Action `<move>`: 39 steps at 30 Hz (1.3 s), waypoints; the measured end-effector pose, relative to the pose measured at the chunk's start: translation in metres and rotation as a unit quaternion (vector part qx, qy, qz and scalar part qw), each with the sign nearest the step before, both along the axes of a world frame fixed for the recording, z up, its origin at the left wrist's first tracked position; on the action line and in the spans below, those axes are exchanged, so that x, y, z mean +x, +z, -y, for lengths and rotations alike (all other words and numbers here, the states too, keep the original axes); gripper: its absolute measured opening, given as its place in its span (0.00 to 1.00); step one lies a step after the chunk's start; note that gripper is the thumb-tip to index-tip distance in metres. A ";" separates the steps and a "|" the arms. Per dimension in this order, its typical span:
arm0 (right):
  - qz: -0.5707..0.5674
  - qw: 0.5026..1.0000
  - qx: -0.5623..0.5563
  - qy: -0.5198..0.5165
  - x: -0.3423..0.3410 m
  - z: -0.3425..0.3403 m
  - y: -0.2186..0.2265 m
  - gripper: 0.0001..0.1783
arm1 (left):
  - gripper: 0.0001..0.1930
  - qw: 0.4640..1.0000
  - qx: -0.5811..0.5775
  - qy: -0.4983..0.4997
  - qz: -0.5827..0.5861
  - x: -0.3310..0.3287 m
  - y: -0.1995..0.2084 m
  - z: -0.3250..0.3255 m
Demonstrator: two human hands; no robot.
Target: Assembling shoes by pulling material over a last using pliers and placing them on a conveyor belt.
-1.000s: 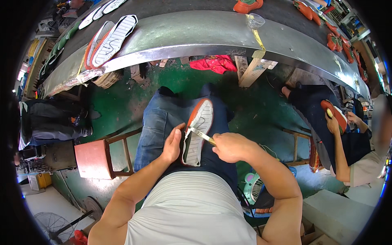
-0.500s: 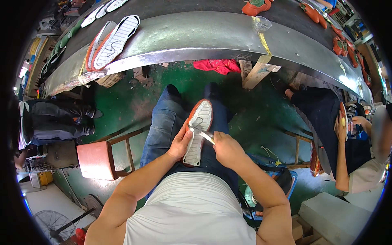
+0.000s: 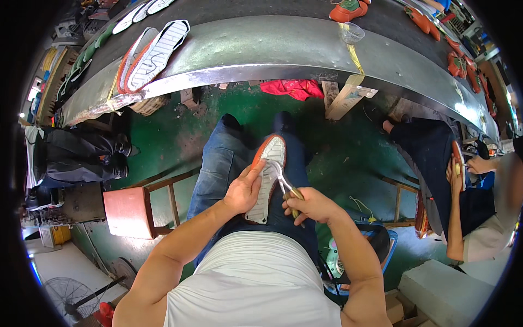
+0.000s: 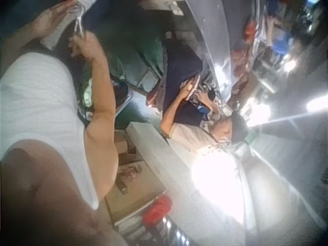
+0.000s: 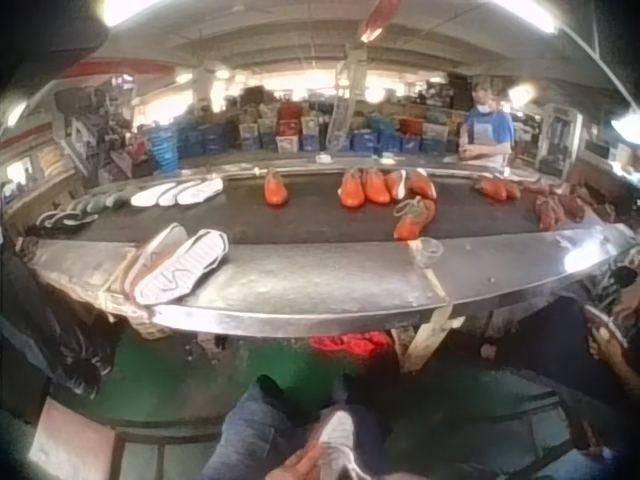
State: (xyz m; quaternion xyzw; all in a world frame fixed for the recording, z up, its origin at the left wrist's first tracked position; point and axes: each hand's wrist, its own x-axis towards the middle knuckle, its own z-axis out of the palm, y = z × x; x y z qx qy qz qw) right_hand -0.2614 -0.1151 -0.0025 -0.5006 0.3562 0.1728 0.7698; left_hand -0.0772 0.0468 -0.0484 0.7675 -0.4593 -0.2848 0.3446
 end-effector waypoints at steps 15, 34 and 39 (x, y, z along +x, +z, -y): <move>0.127 0.839 -0.501 0.171 0.020 -0.015 -0.011 0.20 | 0.41 0.989 0.111 0.070 -0.068 -0.009 -0.014 -0.002; 0.027 0.791 -0.485 0.373 -0.021 -0.047 0.032 0.19 | 0.39 0.869 0.073 0.060 -0.485 0.013 -0.008 -0.001; 0.042 0.878 -0.346 0.327 -0.043 -0.027 0.011 0.23 | 0.44 0.894 0.063 -0.018 -0.444 -0.011 -0.009 -0.043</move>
